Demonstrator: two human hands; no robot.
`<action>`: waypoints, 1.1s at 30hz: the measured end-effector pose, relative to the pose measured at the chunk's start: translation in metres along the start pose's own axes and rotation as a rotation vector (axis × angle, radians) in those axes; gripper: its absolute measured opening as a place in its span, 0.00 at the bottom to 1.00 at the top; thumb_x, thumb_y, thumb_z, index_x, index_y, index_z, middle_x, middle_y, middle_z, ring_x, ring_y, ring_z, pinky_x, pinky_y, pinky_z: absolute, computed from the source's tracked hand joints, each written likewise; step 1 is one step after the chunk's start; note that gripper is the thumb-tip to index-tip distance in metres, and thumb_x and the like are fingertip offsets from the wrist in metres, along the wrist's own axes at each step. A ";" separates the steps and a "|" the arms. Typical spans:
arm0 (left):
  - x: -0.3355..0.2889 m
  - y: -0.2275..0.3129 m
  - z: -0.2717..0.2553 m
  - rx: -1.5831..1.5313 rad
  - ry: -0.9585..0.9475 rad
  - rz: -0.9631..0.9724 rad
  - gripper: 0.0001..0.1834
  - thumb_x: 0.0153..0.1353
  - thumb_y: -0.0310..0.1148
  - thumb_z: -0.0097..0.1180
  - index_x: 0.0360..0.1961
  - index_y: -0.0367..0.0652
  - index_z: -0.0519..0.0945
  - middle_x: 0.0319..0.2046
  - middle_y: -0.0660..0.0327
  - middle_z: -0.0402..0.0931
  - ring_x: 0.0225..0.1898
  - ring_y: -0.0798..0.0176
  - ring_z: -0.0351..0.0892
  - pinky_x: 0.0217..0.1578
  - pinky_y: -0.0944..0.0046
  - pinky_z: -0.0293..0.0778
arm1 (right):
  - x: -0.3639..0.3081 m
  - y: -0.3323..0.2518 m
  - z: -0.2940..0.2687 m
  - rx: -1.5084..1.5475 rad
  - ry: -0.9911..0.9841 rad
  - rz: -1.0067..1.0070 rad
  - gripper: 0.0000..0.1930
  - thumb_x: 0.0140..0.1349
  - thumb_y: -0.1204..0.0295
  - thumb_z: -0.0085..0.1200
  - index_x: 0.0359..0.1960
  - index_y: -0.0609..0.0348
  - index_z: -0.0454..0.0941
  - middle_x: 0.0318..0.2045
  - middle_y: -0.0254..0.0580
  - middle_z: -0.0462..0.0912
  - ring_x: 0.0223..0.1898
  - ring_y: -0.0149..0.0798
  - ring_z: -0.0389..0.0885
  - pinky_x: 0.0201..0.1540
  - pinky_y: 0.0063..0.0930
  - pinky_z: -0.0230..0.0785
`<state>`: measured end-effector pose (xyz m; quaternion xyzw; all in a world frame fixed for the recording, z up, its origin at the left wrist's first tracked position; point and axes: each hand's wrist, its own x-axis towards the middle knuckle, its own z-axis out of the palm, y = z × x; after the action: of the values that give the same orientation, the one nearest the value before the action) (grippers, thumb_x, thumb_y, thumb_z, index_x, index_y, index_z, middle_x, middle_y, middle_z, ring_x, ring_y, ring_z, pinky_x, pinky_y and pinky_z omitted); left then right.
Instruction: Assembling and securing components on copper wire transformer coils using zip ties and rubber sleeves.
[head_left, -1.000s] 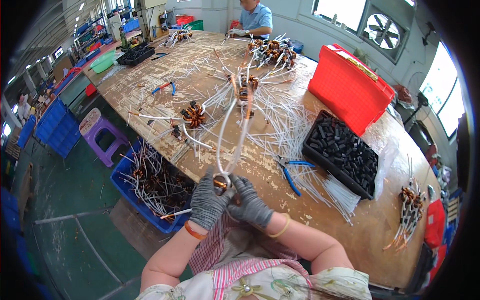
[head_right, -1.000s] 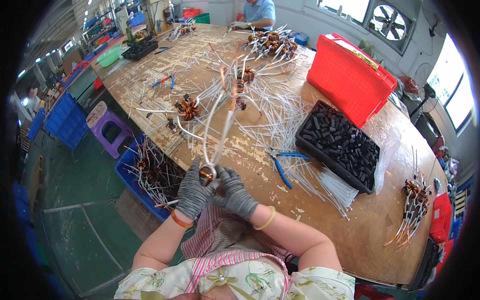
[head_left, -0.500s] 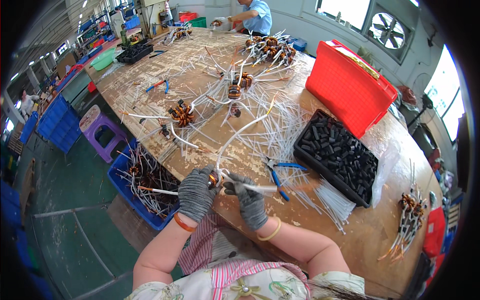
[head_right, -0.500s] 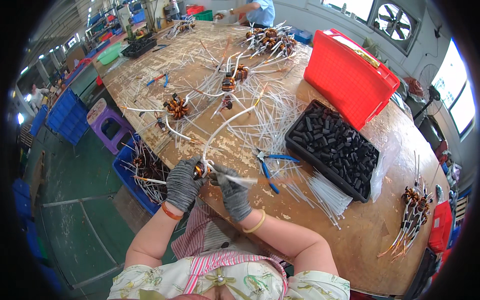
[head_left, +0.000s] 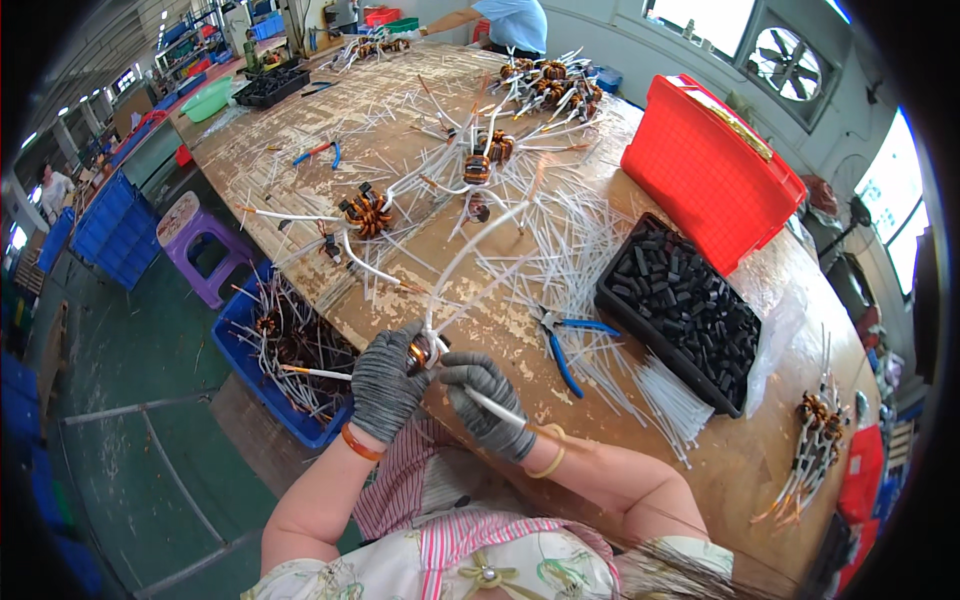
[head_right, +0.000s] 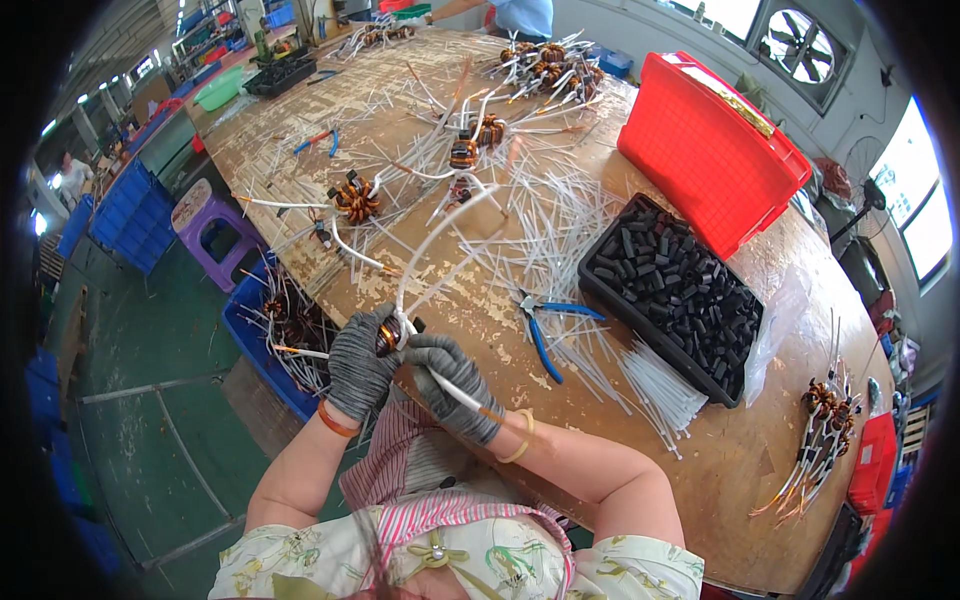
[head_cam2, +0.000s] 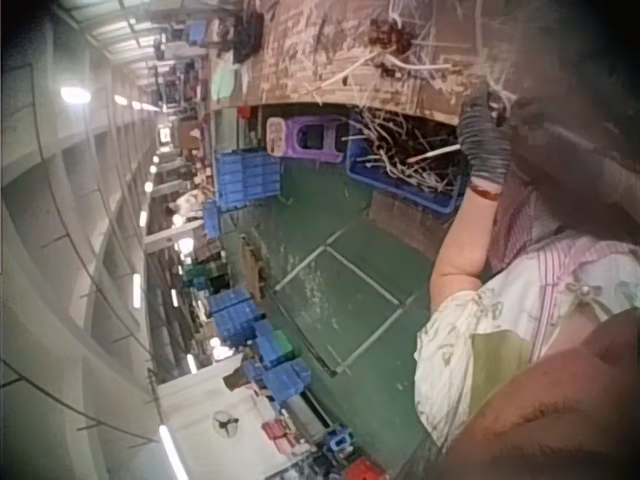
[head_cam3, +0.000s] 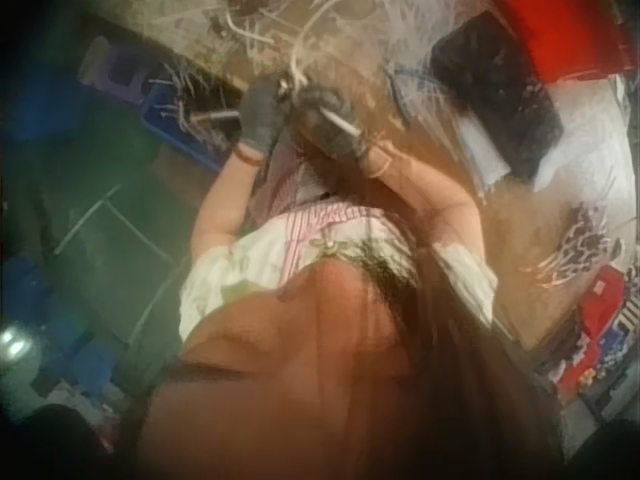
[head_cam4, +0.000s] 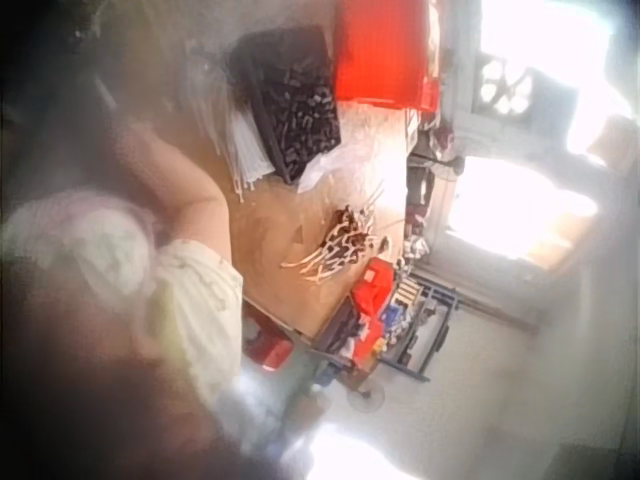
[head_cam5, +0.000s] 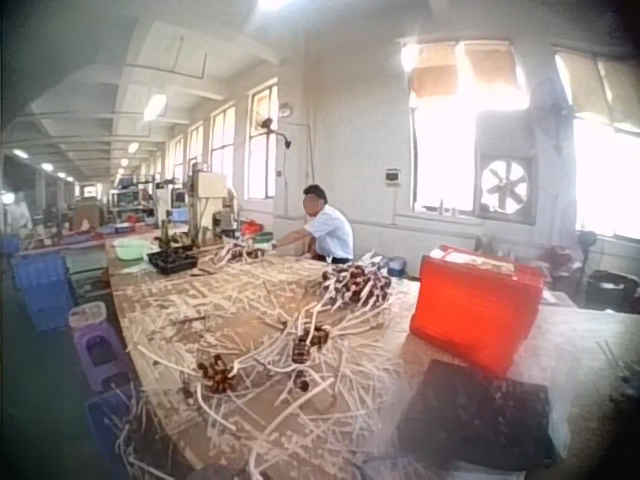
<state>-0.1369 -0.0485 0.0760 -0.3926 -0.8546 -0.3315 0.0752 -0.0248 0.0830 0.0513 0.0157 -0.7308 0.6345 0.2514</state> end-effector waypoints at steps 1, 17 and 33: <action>-0.001 -0.001 0.000 -0.026 0.017 0.013 0.31 0.36 0.32 0.72 0.45 0.40 0.76 0.35 0.52 0.76 0.38 0.49 0.77 0.41 0.56 0.73 | -0.008 0.000 0.005 -0.055 -0.019 -0.138 0.13 0.62 0.78 0.49 0.50 0.61 0.72 0.50 0.41 0.72 0.41 0.31 0.75 0.46 0.23 0.69; -0.006 0.001 0.011 0.029 0.071 0.191 0.28 0.38 0.30 0.70 0.44 0.41 0.75 0.33 0.52 0.75 0.35 0.47 0.75 0.38 0.53 0.71 | 0.117 0.004 -0.013 0.332 -0.326 0.683 0.19 0.65 0.65 0.52 0.51 0.68 0.74 0.38 0.46 0.81 0.38 0.35 0.79 0.42 0.23 0.74; -0.004 0.004 0.009 -0.196 0.092 0.052 0.25 0.39 0.29 0.70 0.41 0.39 0.75 0.33 0.52 0.75 0.35 0.49 0.76 0.39 0.54 0.72 | 0.003 -0.025 -0.149 -1.618 -0.261 0.540 0.52 0.41 0.41 0.62 0.64 0.60 0.57 0.60 0.58 0.64 0.59 0.55 0.65 0.60 0.46 0.58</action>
<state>-0.1307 -0.0432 0.0694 -0.4044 -0.8033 -0.4292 0.0838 0.0332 0.2185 0.0853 -0.2697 -0.9598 -0.0498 -0.0600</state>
